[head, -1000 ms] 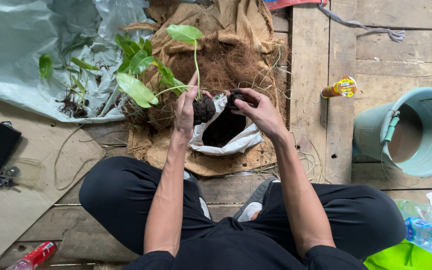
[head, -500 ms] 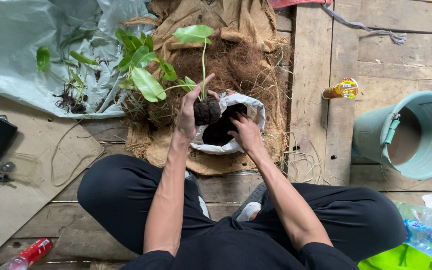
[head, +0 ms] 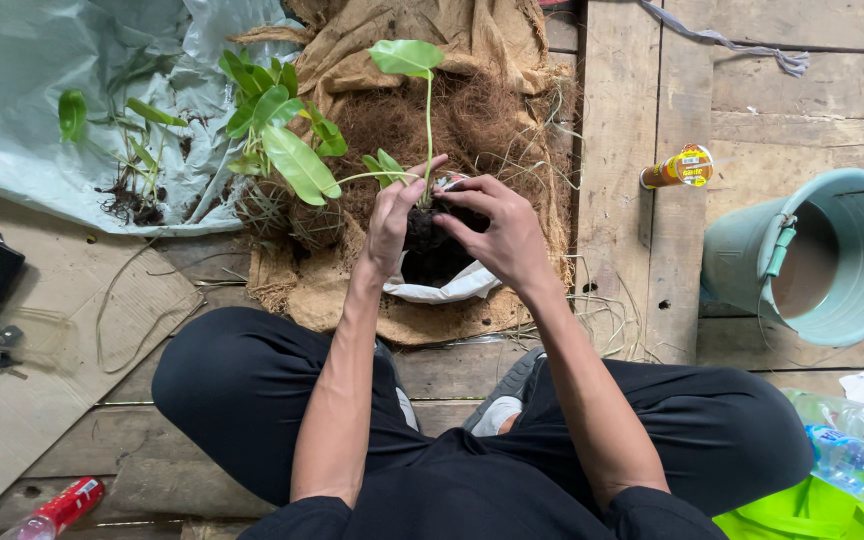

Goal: The person sits on a wooden floor and packs soil around the roots of a small plant using both hands. They repeatedly scoop soil from a white bag and press it into the root ball to form a compact soil ball.

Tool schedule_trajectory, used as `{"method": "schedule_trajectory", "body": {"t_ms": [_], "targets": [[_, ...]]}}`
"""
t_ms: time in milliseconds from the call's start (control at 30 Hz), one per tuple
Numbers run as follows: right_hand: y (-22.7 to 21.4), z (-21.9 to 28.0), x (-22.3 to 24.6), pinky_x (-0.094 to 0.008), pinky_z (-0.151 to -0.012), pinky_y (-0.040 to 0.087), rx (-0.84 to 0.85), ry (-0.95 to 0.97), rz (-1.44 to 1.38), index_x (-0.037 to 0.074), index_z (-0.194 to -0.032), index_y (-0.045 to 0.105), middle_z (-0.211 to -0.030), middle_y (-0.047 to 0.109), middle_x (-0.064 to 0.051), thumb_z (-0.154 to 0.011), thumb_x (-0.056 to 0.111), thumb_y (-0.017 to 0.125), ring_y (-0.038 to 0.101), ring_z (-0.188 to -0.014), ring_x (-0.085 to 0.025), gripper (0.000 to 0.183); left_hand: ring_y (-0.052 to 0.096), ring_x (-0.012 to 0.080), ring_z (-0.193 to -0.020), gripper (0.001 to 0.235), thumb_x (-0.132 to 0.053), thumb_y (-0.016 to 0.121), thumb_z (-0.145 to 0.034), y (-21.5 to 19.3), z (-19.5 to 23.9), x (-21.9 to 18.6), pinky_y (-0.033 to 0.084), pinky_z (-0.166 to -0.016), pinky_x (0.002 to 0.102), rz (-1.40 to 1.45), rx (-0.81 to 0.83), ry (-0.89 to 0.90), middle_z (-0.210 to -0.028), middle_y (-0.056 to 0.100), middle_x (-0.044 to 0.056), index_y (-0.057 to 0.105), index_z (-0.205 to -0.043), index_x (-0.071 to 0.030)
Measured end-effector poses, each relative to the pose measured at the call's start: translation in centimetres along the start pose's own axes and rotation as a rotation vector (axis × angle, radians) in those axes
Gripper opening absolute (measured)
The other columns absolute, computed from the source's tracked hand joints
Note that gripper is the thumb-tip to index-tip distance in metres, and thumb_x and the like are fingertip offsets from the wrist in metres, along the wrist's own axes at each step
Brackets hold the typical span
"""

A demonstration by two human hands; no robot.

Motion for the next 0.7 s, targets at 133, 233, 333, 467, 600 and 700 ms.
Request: {"method": "schedule_trajectory", "body": {"t_ms": [133,233,333,467,600,700], "targets": [[0.3,-0.3,0.7,-0.038,-0.083,0.058,0.027,0.085,0.109,0.009,-0.105,0.079,-0.107,0.073,-0.008,-0.091,0.026,0.079,0.072,-0.094,-0.024,0.022,0.062,0.0293,-0.111,0.077,-0.054,0.048,-0.096,-0.2,0.1,0.6,0.041,-0.108,0.042,0.004,-0.011,-0.028,-0.109,0.069,0.016,0.057,-0.149,0.000],[0.7,-0.7,-0.6,-0.039,-0.083,0.059,0.031,0.119,0.023,0.009,-0.107,0.078,-0.108,0.073,-0.008,-0.093,0.024,0.077,0.072,-0.095,-0.022,0.020,0.062,0.0230,-0.124,0.075,-0.054,0.046,-0.097,-0.4,-0.1,0.1,0.033,-0.119,0.041,-0.094,-0.032,0.066,-0.115,0.072,0.011,0.059,-0.146,0.002],[0.9,-1.6,-3.9,-0.037,-0.081,0.061,0.062,0.234,-0.057,0.012,-0.110,0.077,-0.109,0.076,-0.007,-0.096,0.022,0.074,0.074,-0.092,-0.019,0.017,0.064,0.0186,-0.114,0.075,-0.052,0.045,-0.097,-0.6,-0.2,0.5,0.038,-0.114,0.039,-0.054,-0.067,0.054,-0.107,0.073,0.008,0.058,-0.146,0.003],[-0.1,-5.3,-8.8,-0.033,-0.081,0.062,0.055,0.223,-0.038,0.013,-0.126,0.072,-0.118,0.074,-0.011,-0.093,0.015,0.070,0.074,-0.095,-0.019,0.032,0.067,0.0170,-0.080,0.074,-0.048,0.048,-0.095,-0.5,-0.4,1.4,0.055,-0.082,0.033,0.129,-0.090,-0.001,-0.090,0.071,0.008,0.052,-0.149,0.003],[-0.6,-8.2,-14.5,-0.034,-0.070,0.064,0.095,0.371,0.188,0.011,-0.125,0.071,-0.112,0.075,-0.013,-0.098,0.020,0.073,0.077,-0.080,-0.021,0.028,0.068,0.0125,-0.072,0.072,-0.044,0.051,-0.095,-0.6,-0.7,1.7,0.062,-0.064,0.025,0.269,-0.120,0.016,-0.090,0.070,0.007,0.049,-0.149,0.005],[-1.0,-9.7,-15.9,-0.032,-0.072,0.065,0.065,0.230,0.190,0.008,-0.121,0.073,-0.110,0.076,-0.015,-0.096,0.014,0.072,0.076,-0.083,-0.021,0.026,0.068,0.0133,-0.078,0.068,-0.040,0.052,-0.099,-0.8,-0.7,1.8,0.061,-0.070,0.027,0.408,-0.152,0.044,-0.095,0.068,0.008,0.050,-0.147,0.008]]}}
Point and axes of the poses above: each hand's wrist, its own z-axis away from the middle knuckle, its own y-axis out of the palm, x = y × z, the point moved 8 cm from there along -z, towards the middle knuckle
